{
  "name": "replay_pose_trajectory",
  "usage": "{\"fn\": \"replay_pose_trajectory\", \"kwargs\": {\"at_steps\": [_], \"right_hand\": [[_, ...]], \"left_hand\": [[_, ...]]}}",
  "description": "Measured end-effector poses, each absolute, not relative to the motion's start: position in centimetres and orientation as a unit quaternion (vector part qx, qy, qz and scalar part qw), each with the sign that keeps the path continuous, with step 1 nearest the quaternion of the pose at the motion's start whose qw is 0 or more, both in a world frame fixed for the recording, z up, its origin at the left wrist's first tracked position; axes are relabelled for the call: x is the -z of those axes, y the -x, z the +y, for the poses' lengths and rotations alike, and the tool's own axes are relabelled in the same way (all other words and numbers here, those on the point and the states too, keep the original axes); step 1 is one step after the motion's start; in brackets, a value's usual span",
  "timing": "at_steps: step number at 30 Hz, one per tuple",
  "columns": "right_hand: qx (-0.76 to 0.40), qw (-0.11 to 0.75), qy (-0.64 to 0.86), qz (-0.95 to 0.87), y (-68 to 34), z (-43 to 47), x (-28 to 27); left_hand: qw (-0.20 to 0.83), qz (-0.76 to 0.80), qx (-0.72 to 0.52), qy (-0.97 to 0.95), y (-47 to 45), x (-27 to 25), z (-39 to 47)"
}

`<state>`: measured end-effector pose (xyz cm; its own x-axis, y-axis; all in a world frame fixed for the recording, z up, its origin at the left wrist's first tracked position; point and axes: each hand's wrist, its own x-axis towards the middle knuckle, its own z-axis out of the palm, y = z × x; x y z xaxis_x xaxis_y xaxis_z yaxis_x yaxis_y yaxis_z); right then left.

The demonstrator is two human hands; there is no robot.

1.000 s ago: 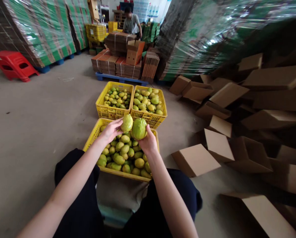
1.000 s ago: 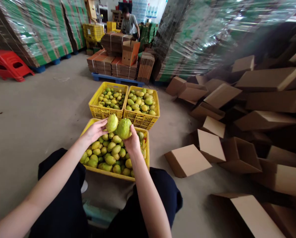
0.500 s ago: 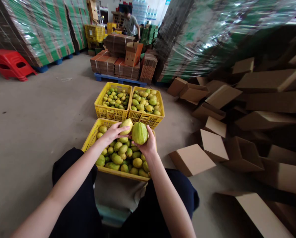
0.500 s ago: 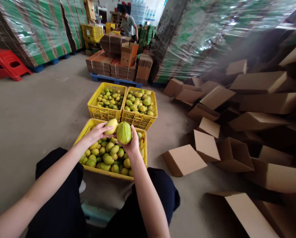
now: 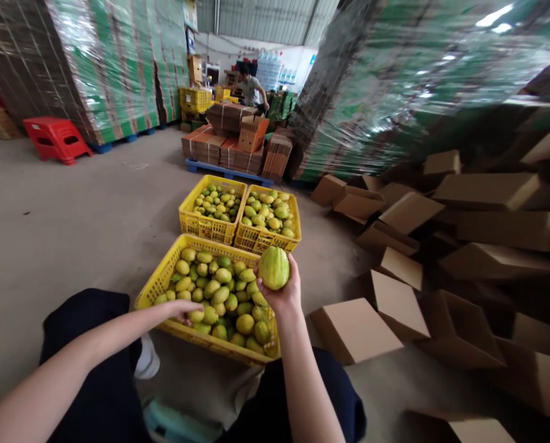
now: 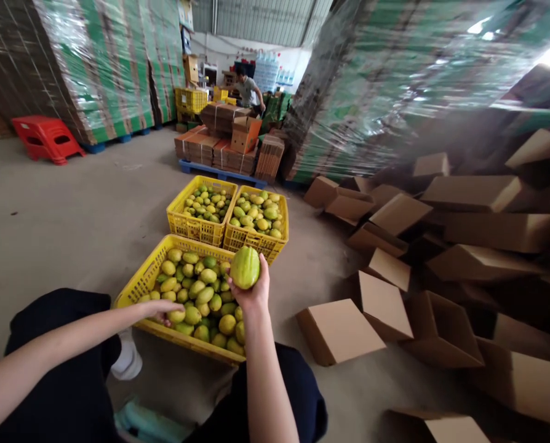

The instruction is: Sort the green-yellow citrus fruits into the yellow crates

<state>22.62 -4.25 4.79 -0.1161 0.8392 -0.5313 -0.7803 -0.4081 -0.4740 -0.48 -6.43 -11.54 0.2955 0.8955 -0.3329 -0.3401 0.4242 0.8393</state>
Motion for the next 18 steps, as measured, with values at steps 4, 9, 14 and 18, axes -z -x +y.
{"fn": "replay_pose_trajectory", "kwargs": {"at_steps": [4,9,14,18], "right_hand": [[-0.752,0.534,0.385,-0.042,-23.2,-4.9,-5.1],[-0.742,0.535,0.403,-0.036,-22.9,-5.0,-5.5],[-0.734,0.525,0.429,-0.030,-22.1,-4.6,-5.3],[-0.736,0.514,0.438,-0.041,-21.6,-4.5,-5.0]], "left_hand": [[0.729,0.509,-0.344,-0.302,3.1,9.6,-2.4],[0.666,0.579,-0.382,-0.275,9.0,1.2,9.4],[0.537,0.693,-0.322,-0.358,10.6,1.9,10.1],[0.470,0.732,-0.199,-0.452,9.3,9.3,3.8]]}}
